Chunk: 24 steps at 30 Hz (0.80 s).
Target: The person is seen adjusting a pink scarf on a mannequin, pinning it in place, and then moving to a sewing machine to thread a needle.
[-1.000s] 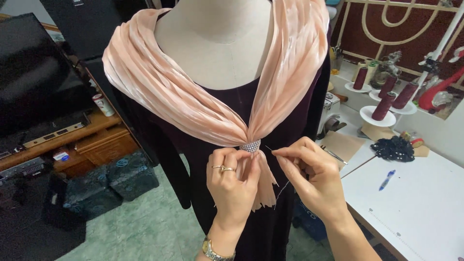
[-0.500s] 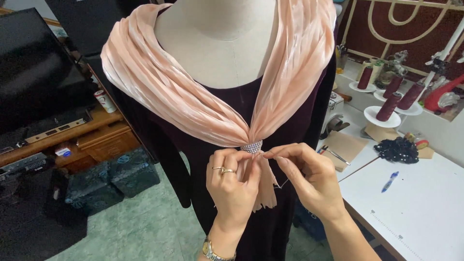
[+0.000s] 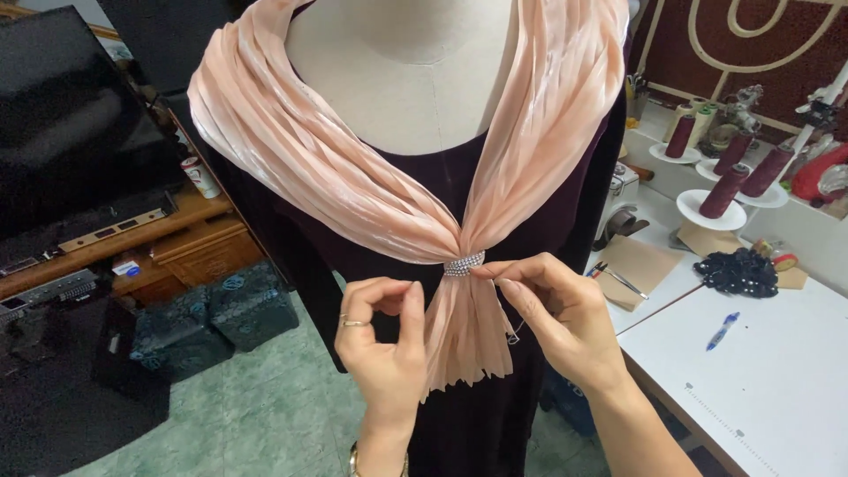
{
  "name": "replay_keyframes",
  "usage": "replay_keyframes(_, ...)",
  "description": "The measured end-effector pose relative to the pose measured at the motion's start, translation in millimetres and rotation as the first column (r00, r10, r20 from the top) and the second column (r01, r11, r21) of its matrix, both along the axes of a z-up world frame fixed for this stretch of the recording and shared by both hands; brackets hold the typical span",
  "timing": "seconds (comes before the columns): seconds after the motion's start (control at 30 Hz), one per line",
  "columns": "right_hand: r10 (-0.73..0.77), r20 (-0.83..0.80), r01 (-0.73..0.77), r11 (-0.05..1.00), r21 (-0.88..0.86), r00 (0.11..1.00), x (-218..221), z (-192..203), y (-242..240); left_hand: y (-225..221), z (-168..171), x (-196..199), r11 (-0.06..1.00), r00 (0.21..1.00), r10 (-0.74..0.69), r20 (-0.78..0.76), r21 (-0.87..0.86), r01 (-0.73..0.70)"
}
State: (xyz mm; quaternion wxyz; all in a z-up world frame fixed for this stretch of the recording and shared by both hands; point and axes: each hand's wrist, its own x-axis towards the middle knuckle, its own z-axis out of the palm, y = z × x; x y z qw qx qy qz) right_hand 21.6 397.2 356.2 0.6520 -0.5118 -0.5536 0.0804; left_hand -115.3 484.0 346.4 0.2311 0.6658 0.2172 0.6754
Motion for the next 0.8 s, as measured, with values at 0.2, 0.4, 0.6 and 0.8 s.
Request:
replay_keyframes(0.2, 0.026, -0.037, -0.025, 1.000, 0.014, 0.999, 0.9, -2.6, 2.4, -3.1, -4.7, 4.9, 0.988, 0.993, 0.050, -0.105, 0.154, -0.034)
replay_keyframes(0.4, 0.045, -0.033, -0.044, 0.999, 0.030, 0.998, -1.5, 1.1, 1.8, -3.4, -10.1, 18.8, 0.920, 0.964, 0.170, -0.203, 0.384, -0.082)
replay_keyframes(0.6, 0.075, -0.013, -0.074, 0.996, 0.056, 0.997, -1.9, 1.5, 0.8, -1.3, -9.5, 22.4, 0.910, 0.960, 0.195, -0.199, 0.403, -0.101)
replay_keyframes(0.8, 0.001, -0.011, 0.000, 0.996, 0.086, 1.000, -4.0, -2.9, 0.1, -0.7, -9.1, 22.6, 0.910, 0.963, 0.191, -0.189, 0.402, -0.102)
